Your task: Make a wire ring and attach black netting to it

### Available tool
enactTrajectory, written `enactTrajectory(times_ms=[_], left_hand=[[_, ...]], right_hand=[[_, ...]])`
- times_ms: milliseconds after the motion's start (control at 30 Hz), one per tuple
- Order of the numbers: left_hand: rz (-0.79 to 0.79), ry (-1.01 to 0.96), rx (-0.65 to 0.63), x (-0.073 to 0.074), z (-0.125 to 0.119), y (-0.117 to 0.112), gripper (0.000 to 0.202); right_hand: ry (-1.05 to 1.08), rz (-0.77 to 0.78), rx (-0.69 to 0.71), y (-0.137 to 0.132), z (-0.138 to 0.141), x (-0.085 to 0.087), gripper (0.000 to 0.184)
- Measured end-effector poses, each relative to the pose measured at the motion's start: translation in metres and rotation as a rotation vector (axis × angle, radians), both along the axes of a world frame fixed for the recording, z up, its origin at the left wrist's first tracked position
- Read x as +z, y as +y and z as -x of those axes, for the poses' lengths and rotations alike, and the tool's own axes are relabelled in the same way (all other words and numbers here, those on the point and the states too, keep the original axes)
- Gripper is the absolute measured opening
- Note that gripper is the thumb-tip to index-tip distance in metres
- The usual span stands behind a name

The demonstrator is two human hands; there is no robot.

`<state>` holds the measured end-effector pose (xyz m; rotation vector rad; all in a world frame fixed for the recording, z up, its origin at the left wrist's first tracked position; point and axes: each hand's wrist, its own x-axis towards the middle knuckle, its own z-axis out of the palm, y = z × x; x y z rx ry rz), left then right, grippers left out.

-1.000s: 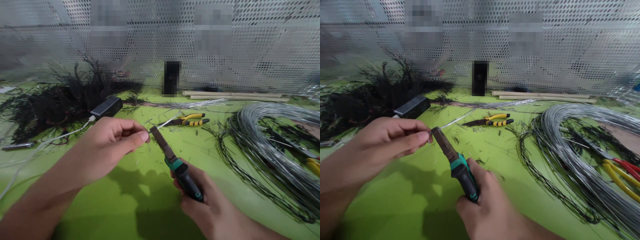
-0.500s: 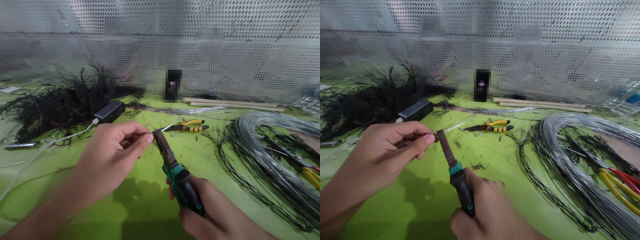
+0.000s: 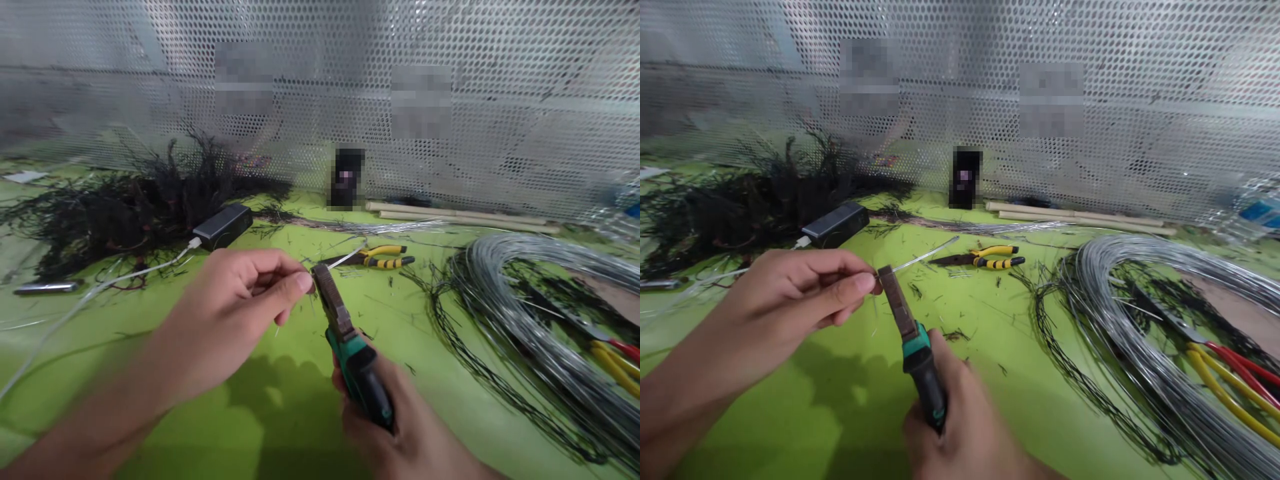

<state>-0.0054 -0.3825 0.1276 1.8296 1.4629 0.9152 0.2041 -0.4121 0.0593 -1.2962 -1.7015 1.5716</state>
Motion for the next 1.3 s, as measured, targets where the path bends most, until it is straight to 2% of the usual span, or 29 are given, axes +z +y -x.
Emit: enactTrajectory(times_ms=[100, 200, 300, 400, 500, 633, 800, 967, 1100, 1233, 1300], left_hand=[[-0.167, 0.07, -0.037, -0.002, -0.001, 0.001, 0.018], [-0.509, 0.293, -0.013, -0.011, -0.002, 0.001, 0.009], [-0.803, 0.497, 0.021, -0.021, -0.002, 0.003, 0.011], [-0.949, 0.631, 0.065, -0.026, 0.002, 0.007, 0.007], [-1.003, 0.679, 0.077, -0.027, 0.005, 0.008, 0.007], [-1.012, 0.637, 0.077, -0.03, 0.004, 0.006, 0.009], [-0.955, 0.581, 0.193, -0.032, -0.005, 0.005, 0.007], [-0.88, 0.465, 0.153, -0.033, -0.008, 0.006, 0.004], [-0.711, 0.277, 0.159, -0.03, -0.011, 0.002, 0.003], [-0.367, -0.042, 0.099, -0.02, -0.015, 0.001, 0.014], [-0.271, -0.092, 0.045, -0.016, -0.014, 0.003, 0.019]], right_hand=[[0.039, 0.081, -0.109, -0.002, 0.001, -0.004, 0.027], [0.038, 0.047, -0.193, -0.001, -0.002, -0.012, 0.04], [0.03, 0.046, -0.162, -0.001, -0.006, -0.019, 0.042], [0.028, 0.079, -0.149, -0.001, -0.006, -0.019, 0.039], [-0.013, 0.1, -0.181, 0.0, -0.004, -0.015, 0.045], [-0.02, 0.049, -0.133, -0.001, -0.006, -0.024, 0.042], [-0.026, 0.058, -0.13, -0.009, -0.017, -0.045, 0.046], [-0.017, 0.015, -0.119, -0.01, -0.018, -0.045, 0.037], [0.001, 0.013, -0.145, -0.006, -0.01, -0.035, 0.035], [0.01, -0.069, -0.139, -0.001, 0.001, -0.019, 0.022], [0.031, -0.092, -0.121, 0.001, 0.004, -0.014, 0.018]])
